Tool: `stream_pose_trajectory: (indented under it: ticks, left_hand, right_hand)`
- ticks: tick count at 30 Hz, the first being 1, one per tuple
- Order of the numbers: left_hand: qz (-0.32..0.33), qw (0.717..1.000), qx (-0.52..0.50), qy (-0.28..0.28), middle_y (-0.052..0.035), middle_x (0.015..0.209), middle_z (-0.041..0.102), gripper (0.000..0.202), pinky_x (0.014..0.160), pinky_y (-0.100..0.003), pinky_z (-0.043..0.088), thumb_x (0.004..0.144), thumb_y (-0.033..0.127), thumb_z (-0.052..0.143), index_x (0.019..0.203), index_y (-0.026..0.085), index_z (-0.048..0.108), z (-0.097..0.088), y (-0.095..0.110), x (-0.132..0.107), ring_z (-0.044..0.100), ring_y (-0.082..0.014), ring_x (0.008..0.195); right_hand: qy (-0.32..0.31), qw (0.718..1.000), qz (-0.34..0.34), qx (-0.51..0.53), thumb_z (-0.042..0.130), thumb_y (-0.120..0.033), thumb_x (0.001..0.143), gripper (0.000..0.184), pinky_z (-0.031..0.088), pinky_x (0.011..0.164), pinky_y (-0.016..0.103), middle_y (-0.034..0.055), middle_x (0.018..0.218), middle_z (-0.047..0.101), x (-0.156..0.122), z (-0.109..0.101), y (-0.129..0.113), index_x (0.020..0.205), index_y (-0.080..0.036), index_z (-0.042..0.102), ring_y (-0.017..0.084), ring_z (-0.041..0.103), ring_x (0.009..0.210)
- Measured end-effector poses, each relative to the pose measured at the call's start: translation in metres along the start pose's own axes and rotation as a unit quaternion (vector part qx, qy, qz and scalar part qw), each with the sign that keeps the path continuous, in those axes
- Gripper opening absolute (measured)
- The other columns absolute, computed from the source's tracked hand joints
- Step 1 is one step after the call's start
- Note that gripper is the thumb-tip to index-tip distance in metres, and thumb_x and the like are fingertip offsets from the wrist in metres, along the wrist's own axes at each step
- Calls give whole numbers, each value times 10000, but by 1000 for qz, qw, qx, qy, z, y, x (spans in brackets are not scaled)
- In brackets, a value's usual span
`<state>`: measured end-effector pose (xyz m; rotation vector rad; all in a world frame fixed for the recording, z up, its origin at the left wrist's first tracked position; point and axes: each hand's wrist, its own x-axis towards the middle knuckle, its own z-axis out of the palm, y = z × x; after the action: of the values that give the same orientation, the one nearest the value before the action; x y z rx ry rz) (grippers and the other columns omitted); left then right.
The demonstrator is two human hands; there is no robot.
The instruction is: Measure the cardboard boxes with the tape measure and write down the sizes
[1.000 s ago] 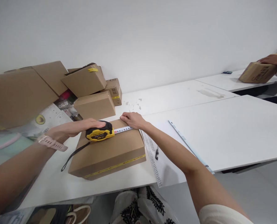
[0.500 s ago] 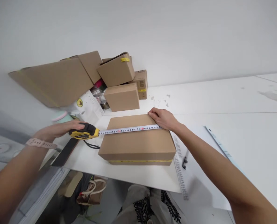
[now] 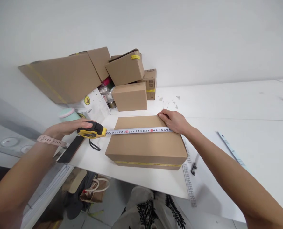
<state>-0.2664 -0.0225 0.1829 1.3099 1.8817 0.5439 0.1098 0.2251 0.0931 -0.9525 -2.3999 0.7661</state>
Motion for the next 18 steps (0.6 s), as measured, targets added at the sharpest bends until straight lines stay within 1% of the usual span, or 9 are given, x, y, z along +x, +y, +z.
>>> stream_pose_trajectory:
  ticks: [1, 5, 7, 10, 12, 15, 18]
  left_hand:
    - [2, 1000, 6, -15, -57, 1109, 821, 400, 901, -332, 591, 754, 618, 731, 976, 311, 860, 0, 1, 0, 747, -306, 1024]
    - [-2, 999, -14, -32, -58, 1110, 823, 400, 950, -364, 586, 770, 620, 722, 977, 306, 859, 0, 5, -1, 746, -317, 1056]
    - [-6, 999, -16, -31, -66, 1108, 823, 407, 960, -375, 584, 766, 616, 725, 975, 292, 856, 0, 5, -1, 749, -316, 1051]
    - [-16, 999, -24, -17, -76, 1093, 825, 417, 926, -369, 596, 743, 613, 743, 964, 276, 851, 0, 3, 0, 757, -312, 1018]
    - [-19, 999, -34, -24, -78, 1087, 826, 424, 896, -358, 603, 747, 615, 744, 972, 271, 848, -1, 1, 1, 760, -309, 1001]
    - [-15, 998, -45, -39, -78, 1107, 822, 422, 889, -335, 595, 783, 601, 731, 1003, 257, 840, -1, -3, 3, 757, -294, 1000]
    - [-11, 997, -56, -51, -107, 1067, 823, 465, 869, -350, 594, 765, 599, 743, 989, 202, 836, 1, -3, 5, 752, -299, 954]
  right_hand:
    - [1, 1000, 1, 2, 444, -507, 980, 351, 475, 740, 374, 55, 985, 778, 0, 0, 0, 940, -272, 702, 262, 680, 851]
    - [0, 1000, 2, 9, 456, -504, 973, 348, 479, 736, 382, 62, 986, 782, 0, 0, -2, 943, -268, 711, 267, 680, 850]
    - [-4, 1000, 6, 12, 458, -511, 972, 349, 481, 741, 384, 60, 996, 782, 0, 0, -3, 949, -271, 710, 270, 682, 860]
    - [-6, 1000, 11, 15, 462, -511, 971, 346, 483, 750, 385, 62, 1010, 781, -1, -1, -3, 945, -269, 707, 270, 686, 871]
    - [-7, 1000, 13, 15, 460, -506, 972, 343, 483, 755, 387, 63, 1019, 781, -2, -1, -4, 946, -267, 706, 269, 688, 873]
    - [-10, 1000, 15, 14, 456, -507, 975, 348, 485, 758, 385, 62, 1022, 781, -2, 0, -4, 950, -264, 703, 267, 690, 871]
    - [-14, 1000, 14, 15, 460, -508, 975, 352, 499, 779, 386, 60, 1045, 780, -1, 1, -4, 977, -261, 710, 270, 692, 900]
